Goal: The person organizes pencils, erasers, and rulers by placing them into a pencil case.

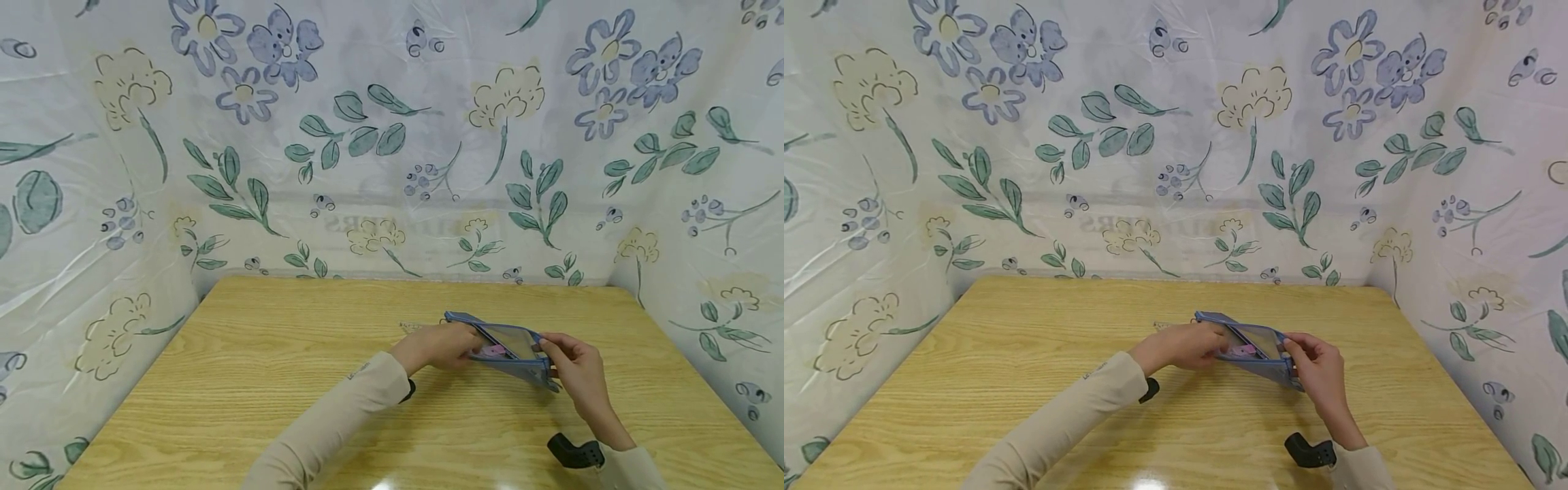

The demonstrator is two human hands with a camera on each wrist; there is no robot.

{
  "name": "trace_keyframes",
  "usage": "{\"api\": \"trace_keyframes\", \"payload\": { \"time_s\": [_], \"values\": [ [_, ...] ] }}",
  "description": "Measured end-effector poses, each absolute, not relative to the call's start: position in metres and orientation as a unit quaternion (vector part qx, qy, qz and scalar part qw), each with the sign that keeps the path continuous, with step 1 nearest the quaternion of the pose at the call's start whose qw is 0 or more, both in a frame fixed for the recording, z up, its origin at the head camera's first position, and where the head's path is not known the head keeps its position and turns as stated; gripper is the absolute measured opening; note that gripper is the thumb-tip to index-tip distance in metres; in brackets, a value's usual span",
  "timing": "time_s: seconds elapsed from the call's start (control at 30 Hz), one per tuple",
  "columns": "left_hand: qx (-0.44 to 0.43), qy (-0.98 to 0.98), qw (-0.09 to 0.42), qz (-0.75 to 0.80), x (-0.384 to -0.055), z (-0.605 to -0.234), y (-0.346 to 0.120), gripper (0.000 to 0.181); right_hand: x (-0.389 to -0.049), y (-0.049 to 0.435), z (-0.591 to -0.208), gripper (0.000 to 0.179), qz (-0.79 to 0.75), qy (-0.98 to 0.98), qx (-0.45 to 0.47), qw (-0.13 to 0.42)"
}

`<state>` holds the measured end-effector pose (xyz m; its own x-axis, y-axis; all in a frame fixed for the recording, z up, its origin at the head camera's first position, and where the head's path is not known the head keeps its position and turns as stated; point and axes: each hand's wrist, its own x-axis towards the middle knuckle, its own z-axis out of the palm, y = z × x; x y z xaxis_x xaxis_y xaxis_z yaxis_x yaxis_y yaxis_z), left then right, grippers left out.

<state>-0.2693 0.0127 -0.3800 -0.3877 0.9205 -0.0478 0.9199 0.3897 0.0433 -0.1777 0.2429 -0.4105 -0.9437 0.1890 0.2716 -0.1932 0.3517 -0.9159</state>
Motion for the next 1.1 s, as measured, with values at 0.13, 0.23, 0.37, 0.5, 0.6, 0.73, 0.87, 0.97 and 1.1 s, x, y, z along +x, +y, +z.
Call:
{"api": "trace_keyframes", "payload": {
  "time_s": [0.13, 0.23, 0.37, 0.5, 0.6, 0.73, 0.87, 0.97, 1.1],
  "values": [
    [0.550, 0.835, 0.005, -0.020, -0.267, -0.380, 0.014, 0.016, -0.177, 0.243, -0.411, 0.027, 0.566, -0.807, 0.000, 0.169],
    [0.543, 0.836, -0.028, -0.069, -0.264, -0.380, 0.016, 0.019, -0.177, 0.242, -0.410, 0.027, 0.563, -0.809, -0.003, 0.167],
    [0.539, 0.829, -0.082, -0.127, -0.259, -0.380, 0.019, 0.020, -0.177, 0.242, -0.410, 0.027, 0.561, -0.811, -0.008, 0.164],
    [0.534, 0.823, -0.122, -0.151, -0.256, -0.383, 0.020, 0.020, -0.176, 0.241, -0.410, 0.026, 0.560, -0.811, -0.009, 0.166],
    [0.532, 0.819, -0.137, -0.167, -0.256, -0.386, 0.021, 0.021, -0.176, 0.241, -0.411, 0.026, 0.560, -0.811, -0.007, 0.169],
    [0.533, 0.817, -0.138, -0.174, -0.256, -0.389, 0.022, 0.022, -0.176, 0.241, -0.411, 0.026, 0.559, -0.811, -0.004, 0.172],
    [0.541, 0.814, -0.136, -0.163, -0.255, -0.389, 0.023, 0.020, -0.176, 0.242, -0.412, 0.026, 0.558, -0.812, -0.006, 0.171],
    [0.546, 0.813, -0.135, -0.152, -0.255, -0.389, 0.024, 0.020, -0.176, 0.242, -0.411, 0.026, 0.556, -0.814, -0.010, 0.167],
    [0.547, 0.814, -0.132, -0.146, -0.254, -0.390, 0.025, 0.020, -0.176, 0.242, -0.409, 0.027, 0.554, -0.816, -0.013, 0.166]
  ]
}}
